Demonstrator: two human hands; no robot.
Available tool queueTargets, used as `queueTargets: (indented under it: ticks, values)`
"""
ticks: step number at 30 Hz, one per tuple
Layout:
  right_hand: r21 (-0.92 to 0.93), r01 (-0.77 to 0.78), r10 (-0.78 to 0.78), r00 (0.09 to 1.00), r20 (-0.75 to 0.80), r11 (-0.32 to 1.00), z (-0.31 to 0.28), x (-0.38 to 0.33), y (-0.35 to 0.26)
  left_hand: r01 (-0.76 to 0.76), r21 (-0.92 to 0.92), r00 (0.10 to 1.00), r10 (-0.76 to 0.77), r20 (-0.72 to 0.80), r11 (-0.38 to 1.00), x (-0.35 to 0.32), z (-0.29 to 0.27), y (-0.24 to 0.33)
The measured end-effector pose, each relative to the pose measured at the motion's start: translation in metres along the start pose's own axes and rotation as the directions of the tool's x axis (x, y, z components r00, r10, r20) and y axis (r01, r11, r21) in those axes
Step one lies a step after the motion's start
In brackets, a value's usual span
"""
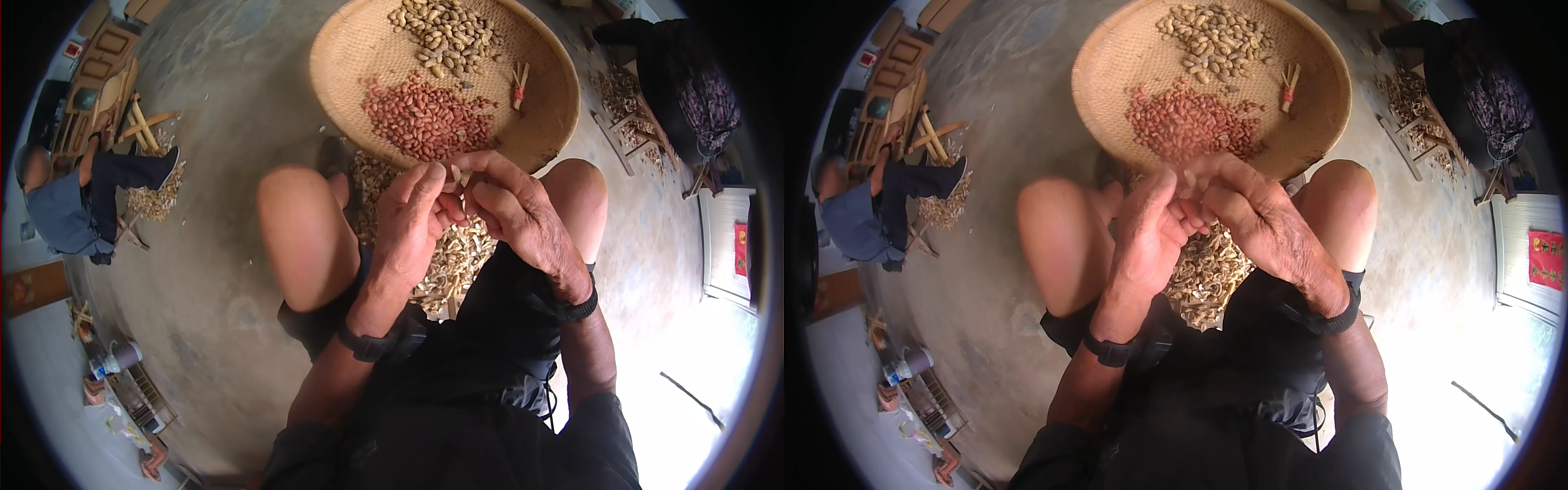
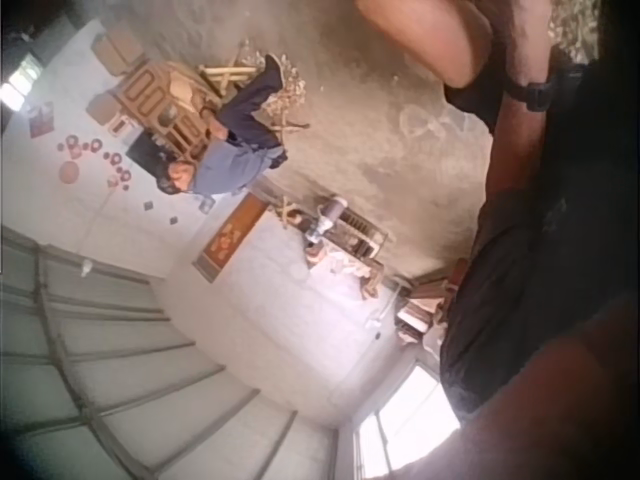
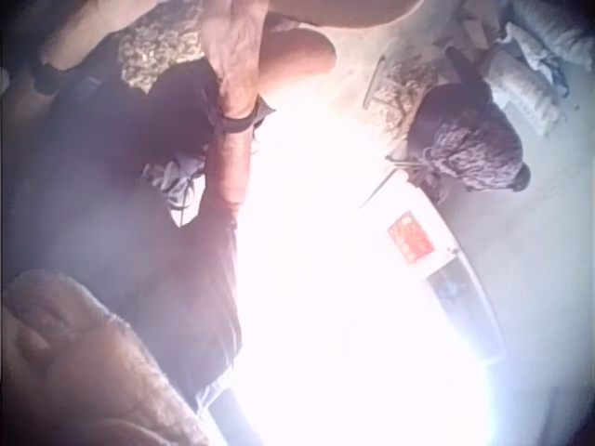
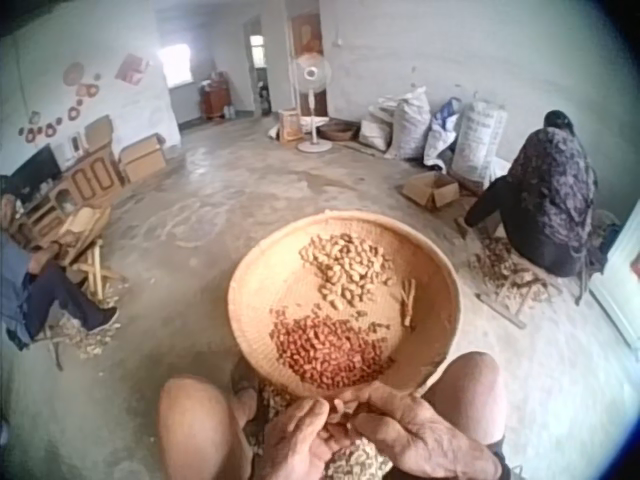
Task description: The person shells peanuts by hand over a large woven tray, picking up individual pods, squeezing the shells to release the seeds, and dropping the empty shells onto the floor while keeping the seeds in the tray. The person also handles and inspects small wooden components tied with a red band.
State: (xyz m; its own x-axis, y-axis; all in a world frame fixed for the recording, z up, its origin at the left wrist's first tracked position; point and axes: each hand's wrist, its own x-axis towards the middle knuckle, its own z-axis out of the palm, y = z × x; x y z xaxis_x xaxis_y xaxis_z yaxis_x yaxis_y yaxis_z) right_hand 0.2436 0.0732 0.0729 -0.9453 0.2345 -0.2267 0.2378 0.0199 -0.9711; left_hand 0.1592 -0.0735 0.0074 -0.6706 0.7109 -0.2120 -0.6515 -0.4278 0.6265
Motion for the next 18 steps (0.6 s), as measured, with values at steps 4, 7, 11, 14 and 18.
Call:
queueTargets:
  ticks: [4,7,11,14,18]
  values:
    - [-0.101,0.102,-0.097,0.994,0.059,0.99,0.003,-0.009,0.008,0.008,0.172,0.997,0.004,-0.072,0.985,-0.008,0.005,0.0]
    - [0.075,-0.059,0.048,0.99,0.136,0.995,0.0,-0.014,0.0,0.003,0.132,0.999,0.004,-0.054,0.991,-0.013,0.008,0.003]
    - [0.257,0.043,-0.084,0.985,0.149,0.965,0.004,-0.018,0.005,-0.071,0.116,0.993,0.081,-0.083,0.991,-0.016,0.0,0.001]
    - [0.304,0.0,-0.059,0.981,0.184,0.953,0.006,-0.019,0.01,-0.043,0.007,0.997,0.043,-0.064,0.999,-0.018,-0.002,0.002]
    - [0.314,-0.004,-0.039,0.991,0.129,0.949,0.013,-0.024,0.01,-0.053,0.04,0.991,0.057,-0.119,0.998,-0.023,-0.002,0.002]
